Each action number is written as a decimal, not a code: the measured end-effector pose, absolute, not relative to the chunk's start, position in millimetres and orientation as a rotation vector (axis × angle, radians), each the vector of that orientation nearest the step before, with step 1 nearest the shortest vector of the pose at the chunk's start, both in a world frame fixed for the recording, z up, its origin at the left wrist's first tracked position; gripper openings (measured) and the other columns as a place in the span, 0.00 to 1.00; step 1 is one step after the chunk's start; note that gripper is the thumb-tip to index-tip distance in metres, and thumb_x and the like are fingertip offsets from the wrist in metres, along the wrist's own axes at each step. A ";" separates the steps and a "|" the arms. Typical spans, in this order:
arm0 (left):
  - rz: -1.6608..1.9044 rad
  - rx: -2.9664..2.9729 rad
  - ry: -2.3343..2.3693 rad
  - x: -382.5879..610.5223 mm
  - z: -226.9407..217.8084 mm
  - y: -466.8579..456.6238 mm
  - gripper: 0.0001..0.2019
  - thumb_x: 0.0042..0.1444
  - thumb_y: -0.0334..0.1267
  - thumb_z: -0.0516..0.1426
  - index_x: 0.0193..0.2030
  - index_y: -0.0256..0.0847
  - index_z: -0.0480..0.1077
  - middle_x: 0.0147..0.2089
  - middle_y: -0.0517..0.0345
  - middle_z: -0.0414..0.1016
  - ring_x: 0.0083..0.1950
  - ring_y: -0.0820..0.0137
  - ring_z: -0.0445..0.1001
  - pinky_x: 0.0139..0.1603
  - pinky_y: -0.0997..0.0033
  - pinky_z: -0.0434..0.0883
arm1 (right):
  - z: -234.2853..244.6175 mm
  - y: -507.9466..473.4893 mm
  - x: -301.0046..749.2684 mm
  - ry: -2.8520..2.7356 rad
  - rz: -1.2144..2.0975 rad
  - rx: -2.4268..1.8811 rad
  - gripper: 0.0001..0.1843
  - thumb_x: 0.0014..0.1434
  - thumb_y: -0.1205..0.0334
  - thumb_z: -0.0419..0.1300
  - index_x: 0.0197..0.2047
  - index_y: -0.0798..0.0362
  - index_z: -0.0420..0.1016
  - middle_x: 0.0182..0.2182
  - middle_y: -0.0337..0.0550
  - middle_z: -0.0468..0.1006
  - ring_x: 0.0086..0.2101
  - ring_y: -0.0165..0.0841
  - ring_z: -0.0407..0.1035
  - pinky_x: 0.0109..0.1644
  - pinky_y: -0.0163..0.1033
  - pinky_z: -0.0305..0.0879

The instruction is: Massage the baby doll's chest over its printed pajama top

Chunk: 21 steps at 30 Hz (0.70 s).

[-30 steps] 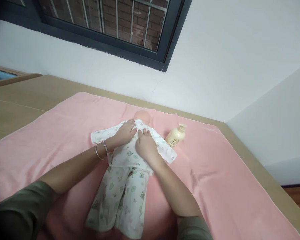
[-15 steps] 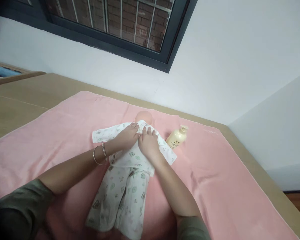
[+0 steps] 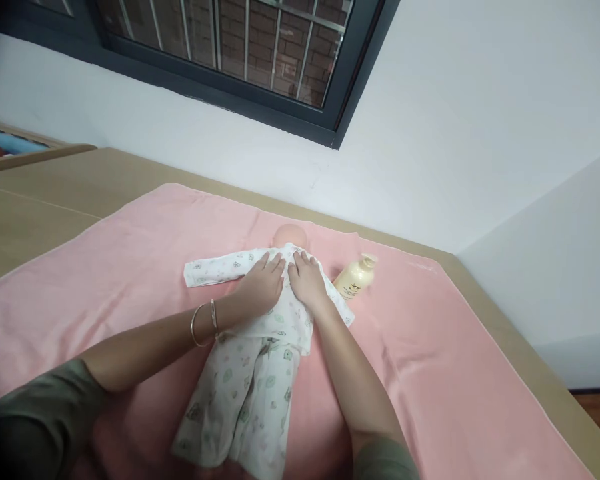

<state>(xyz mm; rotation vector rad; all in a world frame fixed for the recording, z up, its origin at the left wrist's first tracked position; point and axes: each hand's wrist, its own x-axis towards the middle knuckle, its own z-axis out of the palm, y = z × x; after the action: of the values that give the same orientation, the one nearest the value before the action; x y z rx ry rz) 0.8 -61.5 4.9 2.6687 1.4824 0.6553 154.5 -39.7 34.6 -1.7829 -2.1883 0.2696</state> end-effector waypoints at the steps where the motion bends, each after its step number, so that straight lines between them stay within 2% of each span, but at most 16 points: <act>1: 0.656 2.675 1.457 -0.4 6.0 -60.9 0.26 0.70 0.35 0.42 0.71 0.31 0.62 0.74 0.37 0.62 0.78 0.52 0.55 0.74 0.41 0.57 | 34.5 -40.7 152.7 -2.180 0.243 -1.805 0.30 0.73 0.60 0.39 0.72 0.61 0.60 0.71 0.56 0.62 0.72 0.43 0.52 0.75 0.53 0.47; 6: 0.640 2.631 1.365 -14.2 13.8 -38.0 0.26 0.71 0.37 0.42 0.69 0.28 0.63 0.73 0.37 0.64 0.77 0.57 0.58 0.78 0.50 0.53 | 41.8 -64.3 131.2 -2.187 0.108 -1.896 0.30 0.71 0.64 0.41 0.72 0.63 0.61 0.69 0.61 0.66 0.69 0.49 0.58 0.72 0.55 0.53; 9: 0.623 2.515 1.419 -17.7 14.8 -28.3 0.26 0.71 0.38 0.42 0.70 0.32 0.63 0.75 0.42 0.62 0.78 0.55 0.56 0.77 0.47 0.55 | 45.0 -83.3 119.0 -2.233 0.091 -1.926 0.31 0.69 0.66 0.45 0.73 0.65 0.60 0.70 0.63 0.64 0.70 0.52 0.57 0.72 0.53 0.54; 13: 0.614 2.429 1.523 -13.6 13.7 -32.9 0.27 0.70 0.38 0.42 0.73 0.32 0.59 0.77 0.44 0.58 0.79 0.50 0.53 0.77 0.43 0.54 | 46.7 -88.3 119.5 -2.239 0.141 -1.916 0.32 0.68 0.69 0.45 0.73 0.64 0.61 0.70 0.61 0.64 0.70 0.50 0.58 0.73 0.51 0.54; 18: 0.622 2.449 1.517 -9.4 13.1 -39.0 0.28 0.71 0.40 0.41 0.74 0.31 0.57 0.77 0.44 0.57 0.78 0.48 0.53 0.76 0.42 0.55 | 38.7 -58.1 141.3 -2.100 0.211 -1.808 0.27 0.72 0.61 0.44 0.69 0.55 0.68 0.69 0.54 0.67 0.69 0.46 0.59 0.73 0.54 0.53; 21: 0.628 2.503 1.492 -10.4 20.1 -43.6 0.28 0.71 0.40 0.43 0.73 0.29 0.58 0.76 0.40 0.59 0.78 0.47 0.53 0.75 0.41 0.56 | 27.0 -45.5 149.4 -1.986 0.180 -1.753 0.26 0.72 0.59 0.45 0.67 0.54 0.70 0.68 0.53 0.69 0.67 0.44 0.61 0.72 0.55 0.53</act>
<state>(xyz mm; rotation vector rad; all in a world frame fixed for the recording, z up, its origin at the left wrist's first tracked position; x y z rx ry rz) -10.4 -43.6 20.1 2.5026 1.4921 0.6279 149.4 -45.5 27.0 -1.7527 -1.9860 0.1798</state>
